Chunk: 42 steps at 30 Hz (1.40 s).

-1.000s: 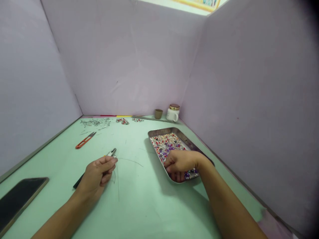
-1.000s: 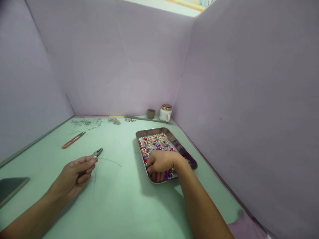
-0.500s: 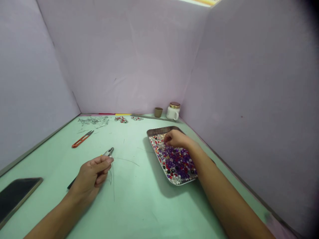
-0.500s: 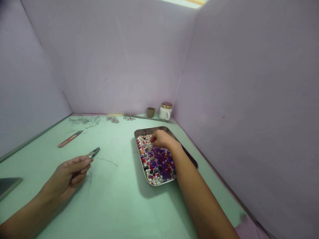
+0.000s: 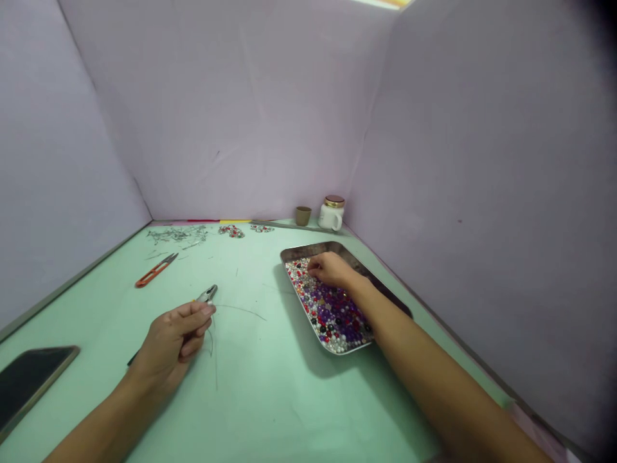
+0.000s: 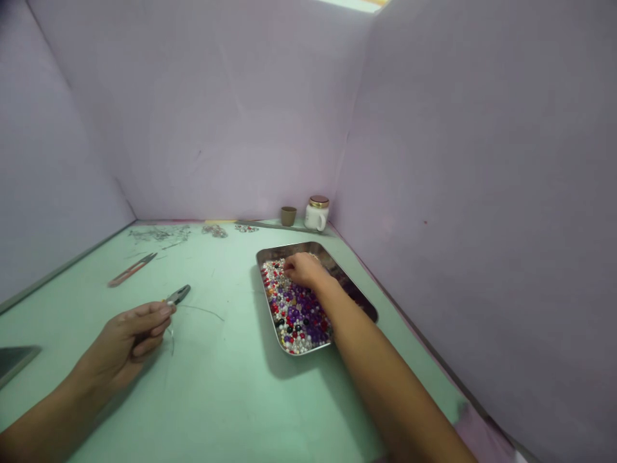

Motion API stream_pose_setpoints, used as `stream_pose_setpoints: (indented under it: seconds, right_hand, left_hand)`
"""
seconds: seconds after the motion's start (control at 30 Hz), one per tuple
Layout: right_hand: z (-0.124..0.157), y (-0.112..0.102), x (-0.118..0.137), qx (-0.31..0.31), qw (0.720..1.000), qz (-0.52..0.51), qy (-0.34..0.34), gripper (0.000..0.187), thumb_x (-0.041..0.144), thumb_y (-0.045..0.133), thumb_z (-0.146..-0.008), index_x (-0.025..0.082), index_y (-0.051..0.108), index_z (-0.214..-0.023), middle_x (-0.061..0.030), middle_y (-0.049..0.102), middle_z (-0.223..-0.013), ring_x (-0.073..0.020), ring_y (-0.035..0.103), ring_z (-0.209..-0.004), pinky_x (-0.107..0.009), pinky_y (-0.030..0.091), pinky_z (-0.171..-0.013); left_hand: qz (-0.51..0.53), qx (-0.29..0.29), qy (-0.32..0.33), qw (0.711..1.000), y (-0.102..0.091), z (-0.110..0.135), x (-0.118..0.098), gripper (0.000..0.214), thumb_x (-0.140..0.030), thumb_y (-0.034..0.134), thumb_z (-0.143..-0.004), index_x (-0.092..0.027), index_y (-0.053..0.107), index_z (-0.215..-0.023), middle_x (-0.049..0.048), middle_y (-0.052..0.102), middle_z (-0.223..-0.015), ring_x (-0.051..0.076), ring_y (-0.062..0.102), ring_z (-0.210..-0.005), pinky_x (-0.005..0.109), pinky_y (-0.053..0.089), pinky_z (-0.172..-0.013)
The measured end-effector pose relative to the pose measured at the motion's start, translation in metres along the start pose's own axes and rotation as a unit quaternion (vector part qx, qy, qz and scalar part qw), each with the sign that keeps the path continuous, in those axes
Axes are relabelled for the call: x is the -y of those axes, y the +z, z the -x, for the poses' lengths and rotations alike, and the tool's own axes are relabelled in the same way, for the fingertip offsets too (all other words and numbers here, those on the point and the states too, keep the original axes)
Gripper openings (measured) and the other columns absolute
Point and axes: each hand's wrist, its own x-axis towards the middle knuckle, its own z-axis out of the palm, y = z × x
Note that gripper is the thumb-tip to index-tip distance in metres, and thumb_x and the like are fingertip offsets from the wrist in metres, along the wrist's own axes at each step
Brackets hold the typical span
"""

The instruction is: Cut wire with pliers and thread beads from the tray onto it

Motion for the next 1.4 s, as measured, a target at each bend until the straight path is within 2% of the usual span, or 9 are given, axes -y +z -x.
stream_pose_setpoints:
  seconds: [0.23,0.37,0.47,0.63,0.73,1.07,1.27,1.4]
  right_hand:
    - [-0.003,0.009,0.003,0.003,1.000,0.028,0.011,0.015,0.029,0.057,-0.067,0.026,0.067,-0.078,0.0016,0.067,-0.078,-0.0143,0.058,-0.074,-0.020,0.039,-0.064]
    - [0.000,0.001,-0.005,-0.035,0.994,0.072,0.077,0.013,0.022,0.057,-0.064,0.022,0.067,-0.072,-0.0050,0.067,-0.082,-0.0208,0.058,-0.079,-0.025,0.039,-0.064]
    - [0.003,-0.006,-0.010,-0.064,0.988,0.087,0.107,0.017,0.021,0.054,-0.066,0.021,0.066,-0.078,-0.0070,0.065,-0.090,-0.0219,0.057,-0.083,-0.026,0.039,-0.065]
    - [0.004,-0.005,-0.001,-0.039,0.995,0.064,0.066,0.018,0.030,0.053,-0.069,0.027,0.066,-0.082,0.0011,0.067,-0.084,-0.0153,0.058,-0.077,-0.021,0.039,-0.062]
    - [0.002,0.000,0.007,-0.018,0.997,0.059,0.037,0.018,0.033,0.055,-0.068,0.029,0.067,-0.082,0.0027,0.068,-0.083,-0.0148,0.059,-0.078,-0.020,0.039,-0.063]
    - [0.003,0.005,0.019,0.015,0.994,0.106,0.024,0.019,0.027,0.055,-0.068,0.026,0.068,-0.082,-0.0039,0.068,-0.088,-0.0211,0.058,-0.086,-0.026,0.039,-0.073]
    - [0.002,0.006,0.031,0.025,0.989,0.139,0.032,0.018,0.021,0.052,-0.067,0.022,0.068,-0.077,-0.0069,0.068,-0.082,-0.0224,0.059,-0.080,-0.028,0.039,-0.068]
    - [0.003,-0.001,0.023,0.022,0.987,0.146,0.058,0.018,0.021,0.051,-0.065,0.021,0.067,-0.075,-0.0076,0.067,-0.083,-0.0235,0.059,-0.080,-0.029,0.039,-0.065]
  left_hand:
    - [-0.010,-0.006,-0.003,1.000,0.000,0.000,0.000,0.026,-0.027,0.064,-0.063,-0.014,0.043,-0.054,-0.0074,0.036,-0.046,-0.001,0.021,-0.032,0.013,0.013,-0.032]
    - [0.000,-0.010,-0.002,1.000,0.002,0.000,0.001,0.026,-0.027,0.065,-0.061,-0.014,0.044,-0.054,-0.0077,0.035,-0.046,-0.001,0.021,-0.033,0.013,0.012,-0.032]
    - [0.006,-0.010,-0.006,1.000,0.002,0.000,0.000,0.023,-0.026,0.065,-0.061,-0.014,0.046,-0.056,-0.0077,0.036,-0.045,-0.001,0.020,-0.033,0.014,0.011,-0.032]
    - [-0.003,-0.008,-0.003,1.000,0.000,0.002,0.001,0.024,-0.027,0.064,-0.062,-0.014,0.045,-0.055,-0.0071,0.038,-0.046,-0.001,0.021,-0.033,0.014,0.012,-0.032]
    - [-0.003,-0.006,0.002,1.000,-0.002,0.000,0.002,0.024,-0.027,0.065,-0.061,-0.013,0.046,-0.056,-0.0077,0.036,-0.047,-0.001,0.021,-0.033,0.014,0.011,-0.033]
    - [0.010,-0.001,0.016,1.000,-0.001,0.000,0.004,0.022,-0.026,0.063,-0.062,-0.014,0.046,-0.058,-0.0078,0.036,-0.046,-0.001,0.020,-0.032,0.016,0.008,-0.033]
    - [-0.001,-0.001,0.014,1.000,0.001,0.005,0.001,0.022,-0.026,0.061,-0.064,-0.014,0.044,-0.056,-0.0072,0.038,-0.046,-0.001,0.020,-0.031,0.017,0.007,-0.033]
    - [0.005,-0.006,0.010,1.000,0.001,0.005,0.000,0.022,-0.025,0.063,-0.062,-0.014,0.045,-0.057,-0.0077,0.037,-0.045,-0.001,0.019,-0.031,0.016,0.006,-0.033]
